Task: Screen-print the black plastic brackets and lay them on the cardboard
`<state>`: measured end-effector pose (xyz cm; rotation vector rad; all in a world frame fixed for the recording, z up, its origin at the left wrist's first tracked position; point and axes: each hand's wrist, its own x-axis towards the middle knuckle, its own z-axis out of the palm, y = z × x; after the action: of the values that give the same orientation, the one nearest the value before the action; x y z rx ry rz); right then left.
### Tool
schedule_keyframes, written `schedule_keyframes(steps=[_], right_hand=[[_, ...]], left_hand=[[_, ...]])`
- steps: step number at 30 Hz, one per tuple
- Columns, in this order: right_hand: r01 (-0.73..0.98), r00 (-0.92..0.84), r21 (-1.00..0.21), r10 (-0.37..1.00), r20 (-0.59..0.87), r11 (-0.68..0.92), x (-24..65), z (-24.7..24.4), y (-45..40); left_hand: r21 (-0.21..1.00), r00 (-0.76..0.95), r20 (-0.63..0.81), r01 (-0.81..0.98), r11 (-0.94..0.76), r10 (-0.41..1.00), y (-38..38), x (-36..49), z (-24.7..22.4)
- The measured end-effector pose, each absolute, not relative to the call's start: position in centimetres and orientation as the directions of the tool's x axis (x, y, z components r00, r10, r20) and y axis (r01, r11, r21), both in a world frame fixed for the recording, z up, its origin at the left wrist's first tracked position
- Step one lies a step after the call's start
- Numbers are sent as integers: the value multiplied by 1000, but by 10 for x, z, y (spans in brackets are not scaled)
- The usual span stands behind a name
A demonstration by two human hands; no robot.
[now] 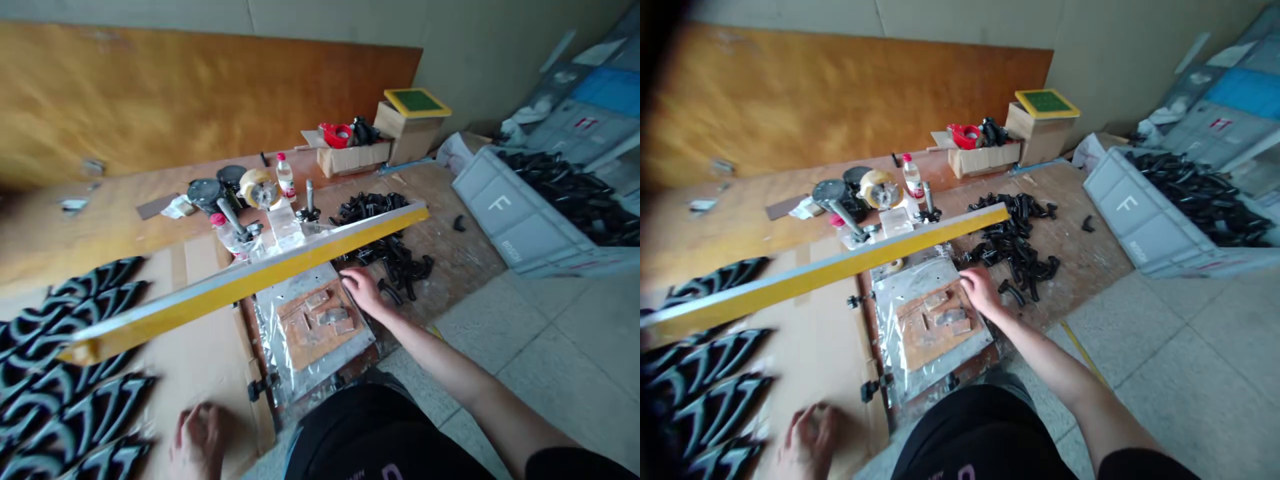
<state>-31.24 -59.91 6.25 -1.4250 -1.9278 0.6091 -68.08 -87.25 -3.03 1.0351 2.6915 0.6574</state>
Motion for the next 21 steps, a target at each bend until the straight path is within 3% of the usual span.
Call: schedule_keyframes(steps=[2, 3, 5, 8, 14, 18, 21], right_hand=[[733, 227, -669, 972, 68, -124, -228, 61, -571], [718, 434, -607, 901, 7, -341, -188, 59, -561], [653, 605, -544, 795, -42, -527, -123, 53, -548], [589, 679, -496, 724, -124, -638, -78, 34, -537], [662, 523, -531, 834, -178, -529, -121, -7, -524], [776, 256, -552, 952, -167, -305, -134, 0, -532], [899, 53, -433, 998, -25, -59, -137, 18, -537]], left_hand=[[467, -803, -83, 492, 734, 591, -864, -677, -31], [469, -828, -104, 448, 761, 552, -860, -675, -32], [482, -848, -138, 394, 782, 512, -854, -669, -35], [518, -850, -150, 368, 772, 505, -846, -655, -41], [550, -839, -90, 407, 729, 536, -828, -630, -33], [544, -847, -51, 421, 726, 530, -819, -620, -10], [623, -868, -25, 375, 686, 497, -812, -613, 8]])
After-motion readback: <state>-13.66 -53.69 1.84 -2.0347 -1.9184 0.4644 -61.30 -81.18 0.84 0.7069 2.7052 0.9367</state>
